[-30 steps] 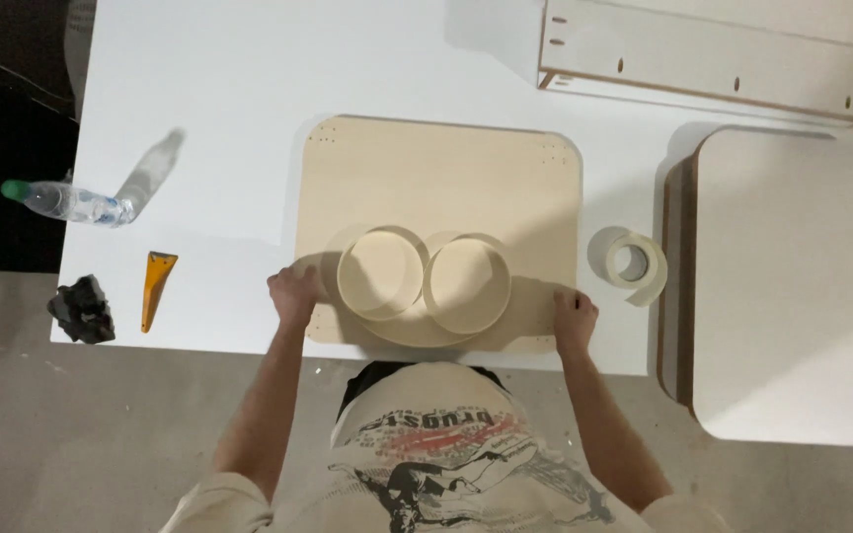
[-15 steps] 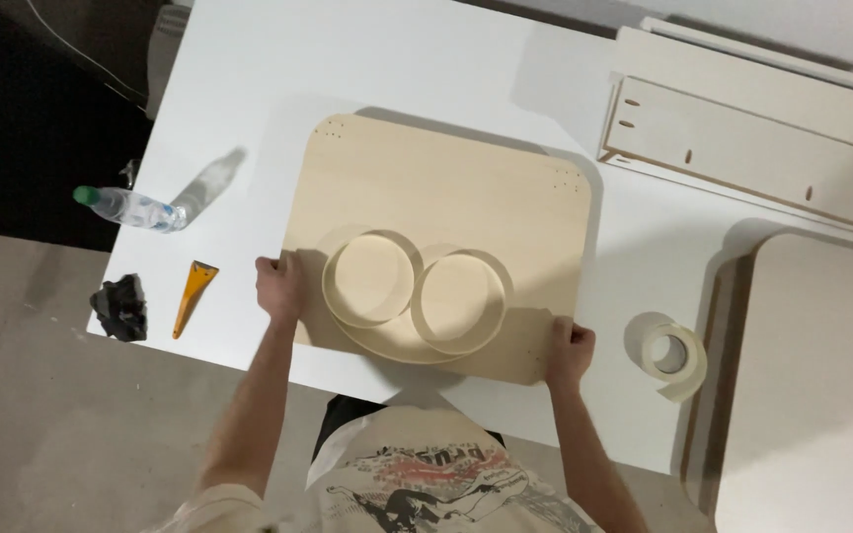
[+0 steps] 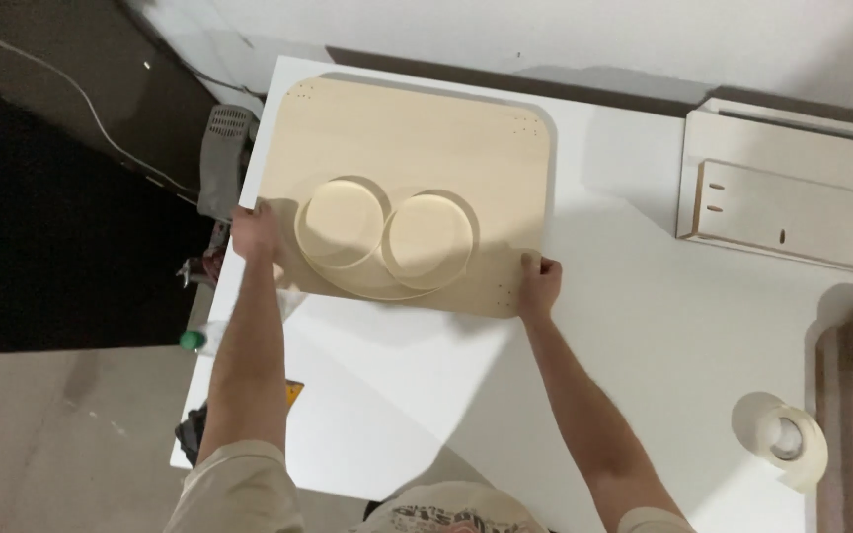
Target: Applying adhesive edge tape to the perimeter of wooden boards and trimming the excess.
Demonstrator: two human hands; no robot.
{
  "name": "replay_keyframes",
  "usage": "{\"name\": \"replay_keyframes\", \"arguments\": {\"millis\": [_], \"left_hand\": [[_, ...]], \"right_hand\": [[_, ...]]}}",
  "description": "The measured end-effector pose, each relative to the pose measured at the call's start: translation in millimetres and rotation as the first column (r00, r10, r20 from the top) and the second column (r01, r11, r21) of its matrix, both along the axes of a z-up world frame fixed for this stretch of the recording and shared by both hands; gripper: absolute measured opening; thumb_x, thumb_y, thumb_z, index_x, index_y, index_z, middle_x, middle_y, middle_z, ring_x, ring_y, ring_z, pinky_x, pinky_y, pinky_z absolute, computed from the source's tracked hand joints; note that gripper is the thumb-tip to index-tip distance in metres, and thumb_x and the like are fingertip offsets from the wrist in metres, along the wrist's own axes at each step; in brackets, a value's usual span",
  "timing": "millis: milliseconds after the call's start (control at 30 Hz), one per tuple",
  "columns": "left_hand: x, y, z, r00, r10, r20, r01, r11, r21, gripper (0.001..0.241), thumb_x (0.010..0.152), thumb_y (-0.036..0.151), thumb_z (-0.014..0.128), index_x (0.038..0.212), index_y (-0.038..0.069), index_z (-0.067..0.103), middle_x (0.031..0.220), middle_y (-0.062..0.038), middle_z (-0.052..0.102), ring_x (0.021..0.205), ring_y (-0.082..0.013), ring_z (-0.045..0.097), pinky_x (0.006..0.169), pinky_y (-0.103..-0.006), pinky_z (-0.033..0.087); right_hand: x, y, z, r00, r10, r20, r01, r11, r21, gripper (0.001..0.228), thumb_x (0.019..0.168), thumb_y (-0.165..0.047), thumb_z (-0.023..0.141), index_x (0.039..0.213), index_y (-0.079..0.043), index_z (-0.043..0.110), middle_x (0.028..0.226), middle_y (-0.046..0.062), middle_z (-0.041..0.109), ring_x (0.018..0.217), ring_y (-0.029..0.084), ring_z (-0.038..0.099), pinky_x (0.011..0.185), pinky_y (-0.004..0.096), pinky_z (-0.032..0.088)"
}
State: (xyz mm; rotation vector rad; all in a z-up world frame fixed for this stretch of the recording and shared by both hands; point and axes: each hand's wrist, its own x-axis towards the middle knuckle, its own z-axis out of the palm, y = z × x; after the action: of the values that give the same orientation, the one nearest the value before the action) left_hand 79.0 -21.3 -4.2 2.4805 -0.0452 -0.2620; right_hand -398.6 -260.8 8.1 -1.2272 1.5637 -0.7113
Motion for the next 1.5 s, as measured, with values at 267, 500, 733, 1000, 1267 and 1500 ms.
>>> {"name": "replay_keyframes", "arguments": {"millis": [267, 500, 733, 1000, 1267, 1500], "left_hand": [[68.6, -25.8, -13.6, 1.000, 0.001, -0.004, -0.001, 1.000, 0.023, 0.047, 0.098, 0.045, 0.064, 0.121, 0.004, 0.062, 0.104, -0.021, 0.071, 0.100, -0.0411, 0.072, 0.086, -0.0522, 0.057], [91.1, -41.7, -41.5, 0.990, -0.023, 0.138, 0.014, 0.998, 0.061, 0.037, 0.093, 0.036, 0.073, 0.105, 0.001, 0.068, 0.095, -0.019, 0.069, 0.094, -0.0347, 0.071, 0.083, -0.0443, 0.056], [54.4, -39.8, 6.6, 0.994, -0.030, 0.107, 0.004, 0.971, 0.241, 0.048, 0.099, 0.042, 0.068, 0.121, -0.001, 0.063, 0.120, -0.019, 0.052, 0.119, -0.0376, 0.049, 0.101, -0.0517, 0.039], [-130.8, -36.8, 38.3, 0.610, -0.271, 0.745, 0.647, 0.712, -0.271, 0.023, 0.102, 0.000, 0.072, 0.120, -0.011, 0.064, 0.128, -0.027, 0.050, 0.124, -0.0431, 0.051, 0.100, -0.0553, 0.048], [-431.6, 13.6, 12.3, 0.544, -0.733, -0.408, 0.649, 0.676, -0.349, 0.026, 0.098, 0.025, 0.074, 0.101, -0.001, 0.072, 0.083, -0.017, 0.071, 0.070, -0.0262, 0.068, 0.064, -0.0404, 0.056], [-618.1, 3.6, -26.3, 0.170, -0.868, -0.467, 0.910, 0.320, -0.263, 0.043, 0.093, 0.053, 0.072, 0.077, 0.014, 0.067, 0.066, -0.003, 0.065, 0.060, -0.0155, 0.060, 0.056, -0.0323, 0.049]], "right_hand": [[78.6, -13.2, 8.9, 0.999, 0.004, -0.038, -0.003, 0.999, 0.041, 0.045, 0.098, -0.040, 0.073, 0.123, -0.007, 0.055, 0.105, 0.008, 0.063, 0.094, 0.020, 0.065, 0.080, 0.035, 0.060], [89.4, -33.5, 1.7, 0.974, 0.103, -0.200, -0.102, 0.995, 0.014, 0.064, 0.095, -0.049, 0.077, 0.134, -0.003, 0.057, 0.132, 0.018, 0.052, 0.124, 0.035, 0.056, 0.106, 0.044, 0.053], [76.4, -34.1, -30.0, 0.819, 0.270, -0.507, -0.327, 0.945, -0.025, 0.078, 0.095, -0.059, 0.070, 0.147, -0.003, 0.056, 0.143, 0.017, 0.044, 0.131, 0.037, 0.045, 0.113, 0.049, 0.043], [-64.0, 65.0, -82.8, 0.950, 0.262, -0.168, -0.310, 0.846, -0.433, 0.032, 0.093, -0.021, 0.075, 0.124, -0.014, 0.074, 0.131, 0.009, 0.064, 0.108, 0.022, 0.068, 0.087, 0.032, 0.057], [-287.8, 186.8, 28.5, 0.971, 0.064, -0.229, -0.014, 0.977, 0.212, 0.032, 0.096, -0.042, 0.073, 0.101, -0.011, 0.077, 0.098, 0.009, 0.077, 0.094, 0.025, 0.073, 0.081, 0.040, 0.059], [-491.0, 188.2, 31.9, 0.928, -0.283, -0.242, 0.330, 0.927, 0.181, 0.033, 0.104, -0.046, 0.061, 0.103, -0.017, 0.077, 0.089, 0.002, 0.078, 0.078, 0.015, 0.069, 0.070, 0.034, 0.055]]}}
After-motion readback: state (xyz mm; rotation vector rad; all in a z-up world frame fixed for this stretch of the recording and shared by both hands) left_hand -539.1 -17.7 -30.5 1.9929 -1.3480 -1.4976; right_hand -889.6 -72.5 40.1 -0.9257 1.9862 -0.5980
